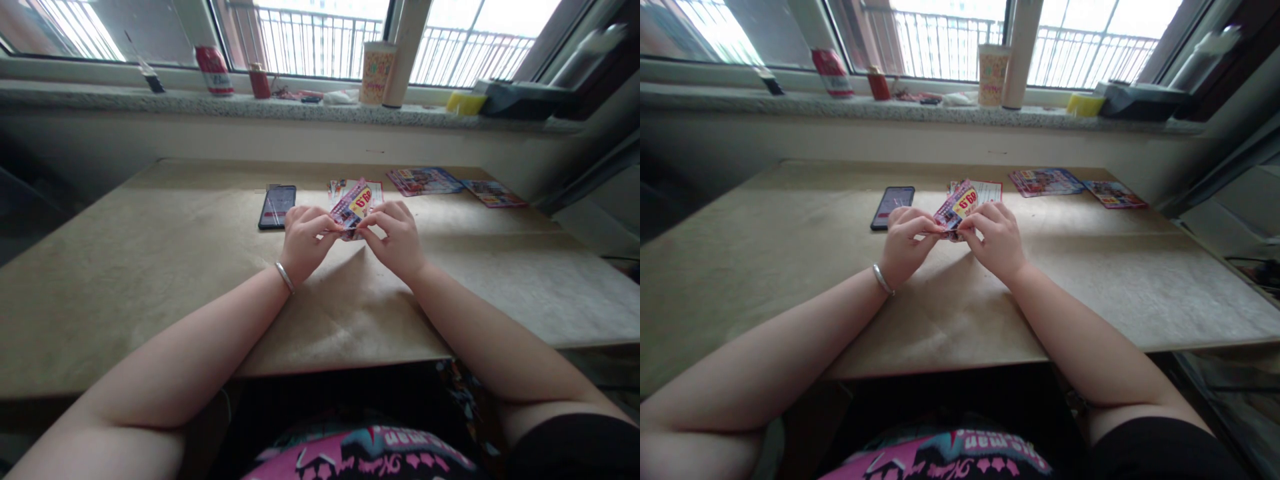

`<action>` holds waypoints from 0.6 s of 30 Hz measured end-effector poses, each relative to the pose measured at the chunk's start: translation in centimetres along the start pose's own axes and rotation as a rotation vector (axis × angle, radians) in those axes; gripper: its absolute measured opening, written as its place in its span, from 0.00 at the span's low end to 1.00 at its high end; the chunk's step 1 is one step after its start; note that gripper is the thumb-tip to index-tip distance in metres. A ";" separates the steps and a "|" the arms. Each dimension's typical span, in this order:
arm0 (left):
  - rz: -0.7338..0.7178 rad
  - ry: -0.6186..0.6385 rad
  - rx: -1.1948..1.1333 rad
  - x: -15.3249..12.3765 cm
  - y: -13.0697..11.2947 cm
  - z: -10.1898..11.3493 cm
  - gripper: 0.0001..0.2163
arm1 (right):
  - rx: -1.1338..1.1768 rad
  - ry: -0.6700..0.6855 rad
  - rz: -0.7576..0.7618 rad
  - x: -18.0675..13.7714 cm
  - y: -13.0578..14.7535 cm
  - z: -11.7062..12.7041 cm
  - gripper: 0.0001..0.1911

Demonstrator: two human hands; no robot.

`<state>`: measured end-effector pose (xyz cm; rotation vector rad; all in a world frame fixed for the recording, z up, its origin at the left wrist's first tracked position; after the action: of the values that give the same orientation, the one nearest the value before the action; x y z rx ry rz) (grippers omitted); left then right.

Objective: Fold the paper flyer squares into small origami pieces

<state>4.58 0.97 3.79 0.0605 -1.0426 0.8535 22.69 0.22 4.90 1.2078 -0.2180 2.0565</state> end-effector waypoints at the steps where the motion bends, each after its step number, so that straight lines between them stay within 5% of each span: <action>1: -0.005 -0.006 -0.003 0.0 0.0 0.0 0.05 | -0.005 -0.003 0.003 0.0 0.0 0.0 0.03; 10: 0.002 -0.017 -0.045 -0.1 0.3 -0.2 0.05 | 0.038 -0.014 0.001 -0.2 -0.1 -0.1 0.03; 18: 0.185 0.031 -0.386 -0.2 2.1 -1.4 0.07 | 0.170 -0.048 -0.085 -0.4 -0.6 -0.3 0.06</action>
<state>4.18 2.92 2.18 -0.3784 -1.1800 0.8024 22.98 0.62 4.26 1.3458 -0.0137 2.0056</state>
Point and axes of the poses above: each hand's wrist, its own x-axis towards the middle knuckle, its own z-axis out of the back of the hand, y = z × x, the point moved 4 cm from there along x, towards the middle knuckle
